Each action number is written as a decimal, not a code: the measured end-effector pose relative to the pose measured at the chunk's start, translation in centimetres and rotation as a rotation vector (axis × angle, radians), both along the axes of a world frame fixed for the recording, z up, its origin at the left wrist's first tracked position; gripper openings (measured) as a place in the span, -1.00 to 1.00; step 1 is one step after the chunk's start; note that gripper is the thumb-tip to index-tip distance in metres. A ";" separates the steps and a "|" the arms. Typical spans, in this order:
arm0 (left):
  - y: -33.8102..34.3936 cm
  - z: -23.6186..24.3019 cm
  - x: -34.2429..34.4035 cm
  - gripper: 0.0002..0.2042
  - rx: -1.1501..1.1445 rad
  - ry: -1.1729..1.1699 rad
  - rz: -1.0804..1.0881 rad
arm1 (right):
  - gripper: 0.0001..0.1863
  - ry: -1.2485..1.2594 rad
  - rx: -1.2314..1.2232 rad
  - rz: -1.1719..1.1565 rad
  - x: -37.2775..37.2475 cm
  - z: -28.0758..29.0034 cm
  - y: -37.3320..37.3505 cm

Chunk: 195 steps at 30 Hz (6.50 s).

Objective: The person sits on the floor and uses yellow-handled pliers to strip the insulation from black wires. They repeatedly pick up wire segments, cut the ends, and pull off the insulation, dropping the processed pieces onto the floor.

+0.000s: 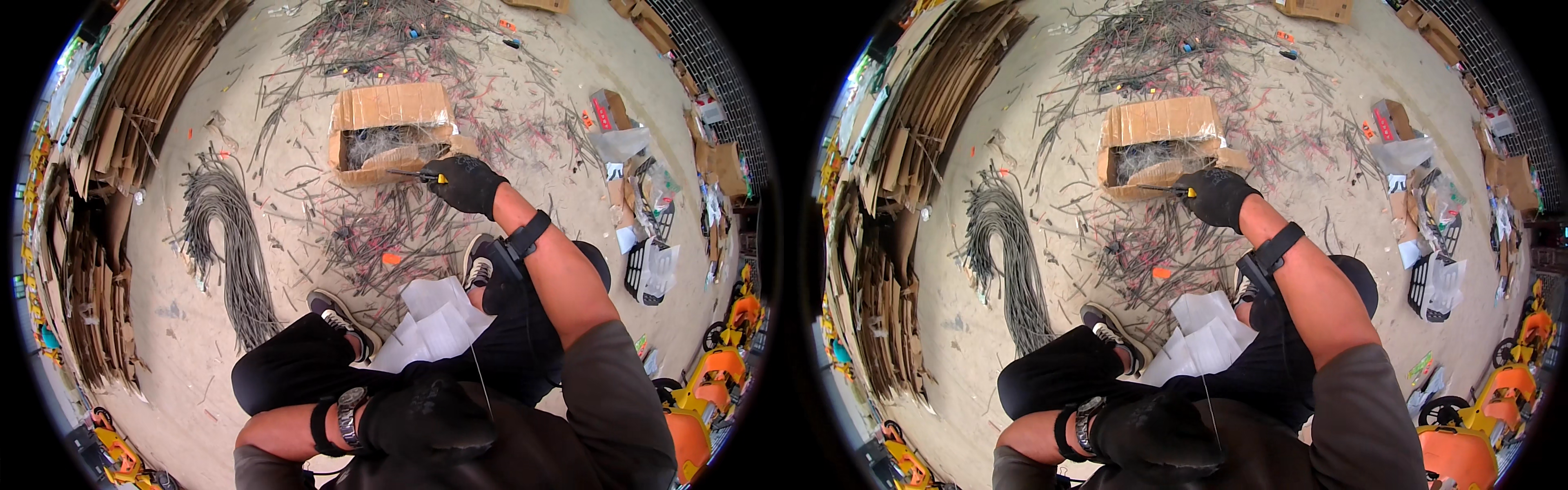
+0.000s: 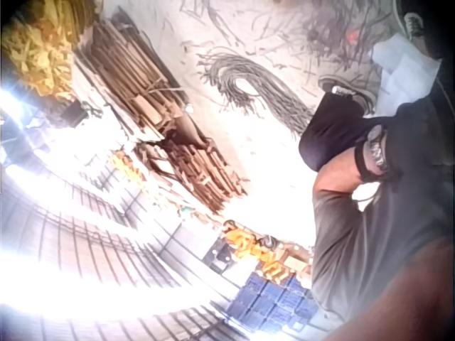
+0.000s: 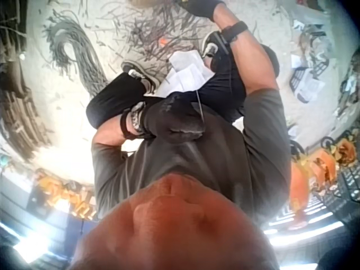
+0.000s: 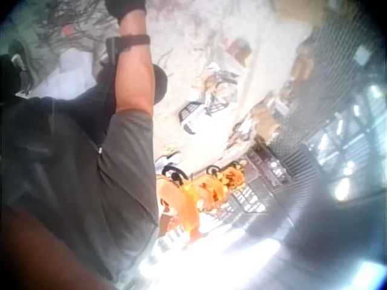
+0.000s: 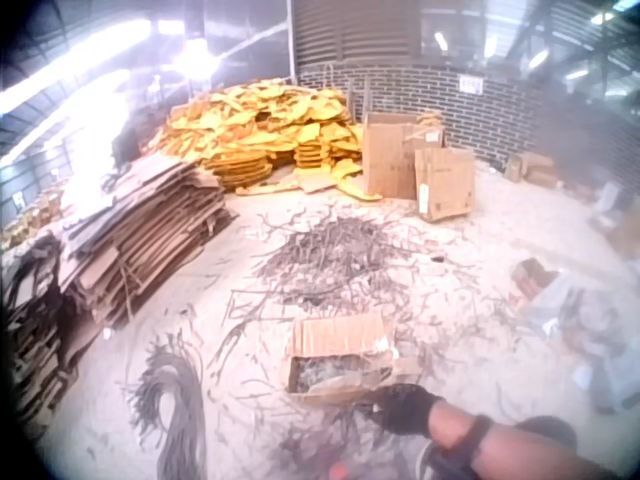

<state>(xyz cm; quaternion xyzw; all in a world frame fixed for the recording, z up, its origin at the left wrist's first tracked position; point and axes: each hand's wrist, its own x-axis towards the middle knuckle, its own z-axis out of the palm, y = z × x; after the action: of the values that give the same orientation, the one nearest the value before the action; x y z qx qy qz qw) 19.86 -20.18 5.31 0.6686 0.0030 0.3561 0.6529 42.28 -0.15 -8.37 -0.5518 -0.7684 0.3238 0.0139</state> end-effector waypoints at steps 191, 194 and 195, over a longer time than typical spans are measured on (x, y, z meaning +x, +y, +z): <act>6.5 1.1 -0.1 -0.81 0.154 0.281 0.797 | -0.68 0.470 0.501 0.212 -3.2 11.2 -5.5; 6.5 1.2 0.0 -0.77 0.213 0.280 0.787 | -0.68 0.499 0.478 0.205 -3.3 11.4 -5.3; 6.5 1.4 0.0 -0.77 0.260 0.275 0.787 | -0.68 0.491 0.476 0.183 -3.2 11.3 -5.2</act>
<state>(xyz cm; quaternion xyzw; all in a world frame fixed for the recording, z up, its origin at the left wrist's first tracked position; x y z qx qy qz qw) 19.87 -13.69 6.71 0.7344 0.2994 0.4828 0.3713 39.08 -5.38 2.90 -0.3675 -0.8424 0.2587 0.2973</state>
